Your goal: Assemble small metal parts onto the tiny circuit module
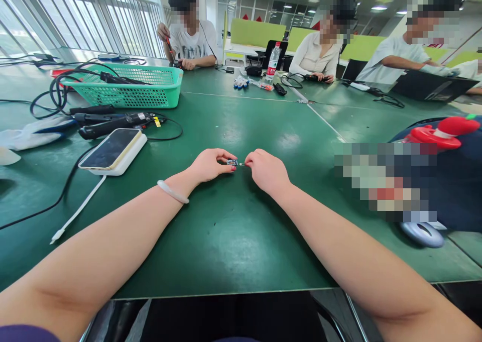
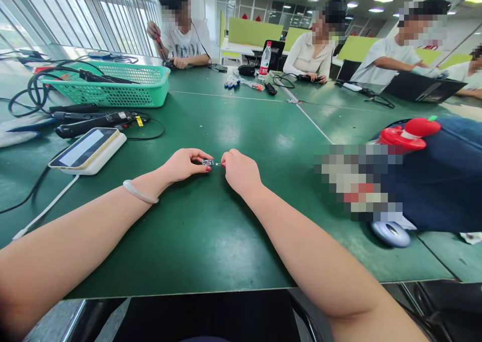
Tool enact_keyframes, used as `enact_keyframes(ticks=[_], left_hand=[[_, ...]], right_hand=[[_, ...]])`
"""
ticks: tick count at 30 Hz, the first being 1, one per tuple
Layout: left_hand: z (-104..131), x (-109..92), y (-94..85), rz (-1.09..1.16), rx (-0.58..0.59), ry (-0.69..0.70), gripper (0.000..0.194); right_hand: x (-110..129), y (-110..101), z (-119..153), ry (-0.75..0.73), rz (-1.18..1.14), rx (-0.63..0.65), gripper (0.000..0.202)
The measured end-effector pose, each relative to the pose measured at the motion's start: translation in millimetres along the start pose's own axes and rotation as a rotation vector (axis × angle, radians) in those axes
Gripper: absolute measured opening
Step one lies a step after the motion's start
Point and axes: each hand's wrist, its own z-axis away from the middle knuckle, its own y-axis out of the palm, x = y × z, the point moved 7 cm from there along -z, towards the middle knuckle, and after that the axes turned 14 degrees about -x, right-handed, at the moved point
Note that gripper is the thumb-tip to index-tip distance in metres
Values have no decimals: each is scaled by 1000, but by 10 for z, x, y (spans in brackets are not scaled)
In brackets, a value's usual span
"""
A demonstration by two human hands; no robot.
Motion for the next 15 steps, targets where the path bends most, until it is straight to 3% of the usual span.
enact_keyframes(ticks=[4,9,15], left_hand=[[15,-26,23,-25,20,38,41],[37,-74,45,-3,47,80,37],[59,-124,58,22,71,103,36]], right_hand=[[87,-103,11,-24,-35,-87,21],[210,-76,47,-94,-47,-84,24],[189,-57,48,-104,-43,-83,25]])
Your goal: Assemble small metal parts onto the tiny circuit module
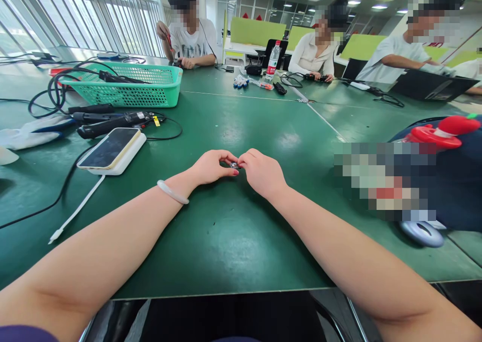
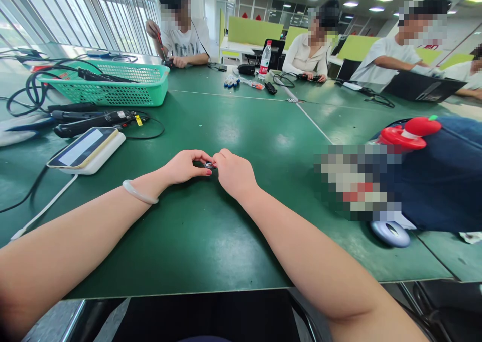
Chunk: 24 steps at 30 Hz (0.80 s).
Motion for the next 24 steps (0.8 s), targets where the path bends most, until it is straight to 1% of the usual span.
enact_keyframes(ticks=[6,9,12,15,19,21,24], left_hand=[[-2,14,-6,-20,1,-6,38],[-7,21,-14,4,-10,-4,38],[-11,17,-22,81,-23,-13,37],[-17,15,-27,165,-34,-33,37],[-20,19,-3,258,-8,-65,39],[-13,14,13,294,13,-90,41],[8,-21,16,330,11,-127,44]], right_hand=[[8,-24,-1,-1,-9,-1,26],[-10,-72,-13,32,-38,-20,26],[-58,-109,-24,89,-64,-25,23],[-84,-103,-26,117,-72,-1,18],[-72,-73,-20,102,-51,25,21],[-68,-67,-17,93,-41,17,23],[-62,-64,-9,77,-36,1,23]])
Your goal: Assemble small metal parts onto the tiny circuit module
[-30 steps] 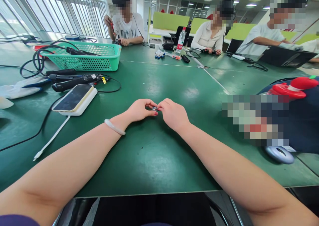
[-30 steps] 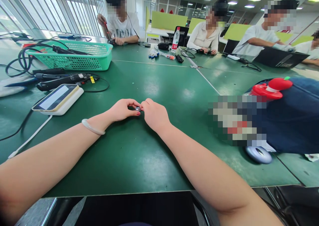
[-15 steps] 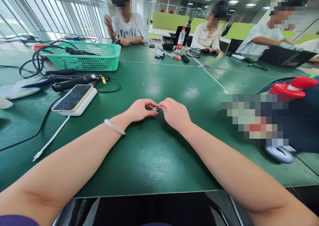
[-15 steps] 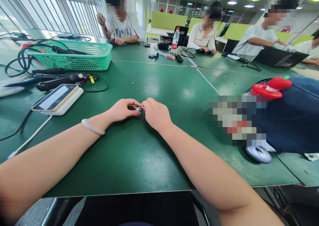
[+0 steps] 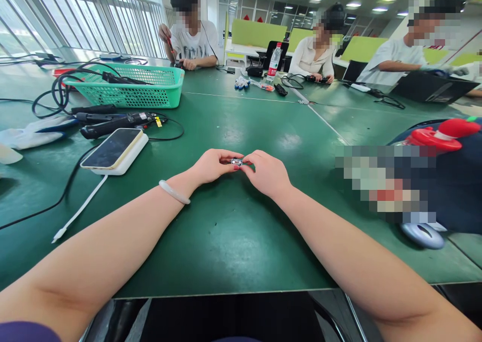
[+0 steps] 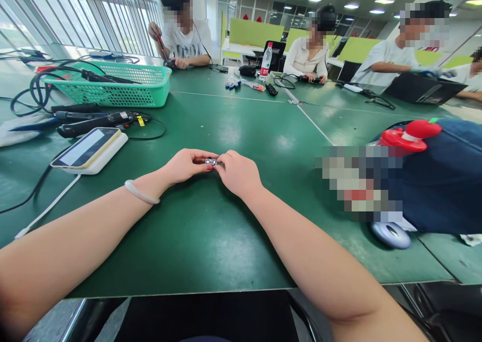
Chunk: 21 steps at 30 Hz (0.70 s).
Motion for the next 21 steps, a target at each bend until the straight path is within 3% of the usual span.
enact_keyframes(ticks=[8,13,18,21], left_hand=[[81,-38,103,198,65,-105,39],[42,23,88,196,44,-135,35],[-61,70,-245,88,-282,-69,42],[-56,17,-579,-267,-490,33,31]], right_hand=[[80,4,17,-57,28,-5,29],[110,41,23,-101,20,11,24],[105,10,15,-96,-8,-17,29],[98,-27,2,-79,-25,-37,33]])
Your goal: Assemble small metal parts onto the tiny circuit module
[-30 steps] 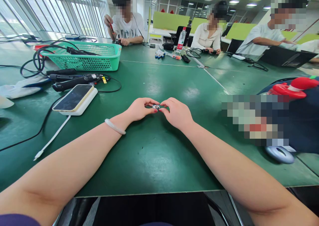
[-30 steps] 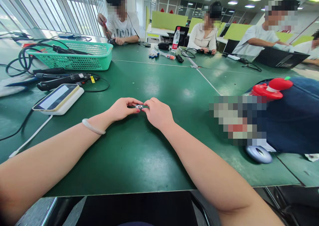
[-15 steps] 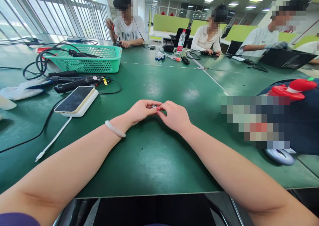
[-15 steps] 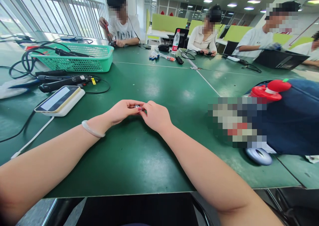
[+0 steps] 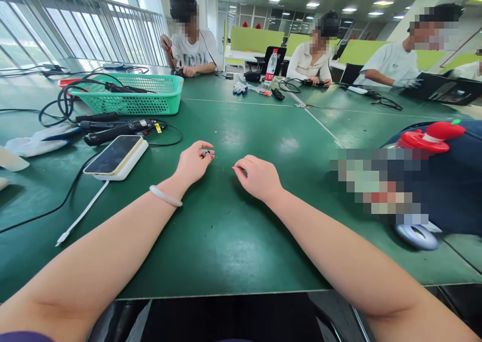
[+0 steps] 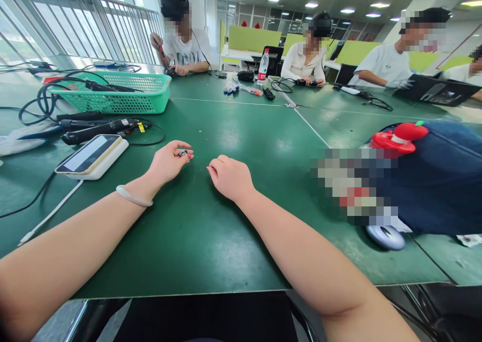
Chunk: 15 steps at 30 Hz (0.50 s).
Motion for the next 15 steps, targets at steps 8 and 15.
enact_keyframes(ticks=[8,15], left_hand=[[-285,56,-788,-847,-212,142,32],[-427,338,-910,-1142,-75,36,32]], right_hand=[[-69,-40,-14,39,-17,-2,31],[-85,-55,-10,51,-1,20,33]])
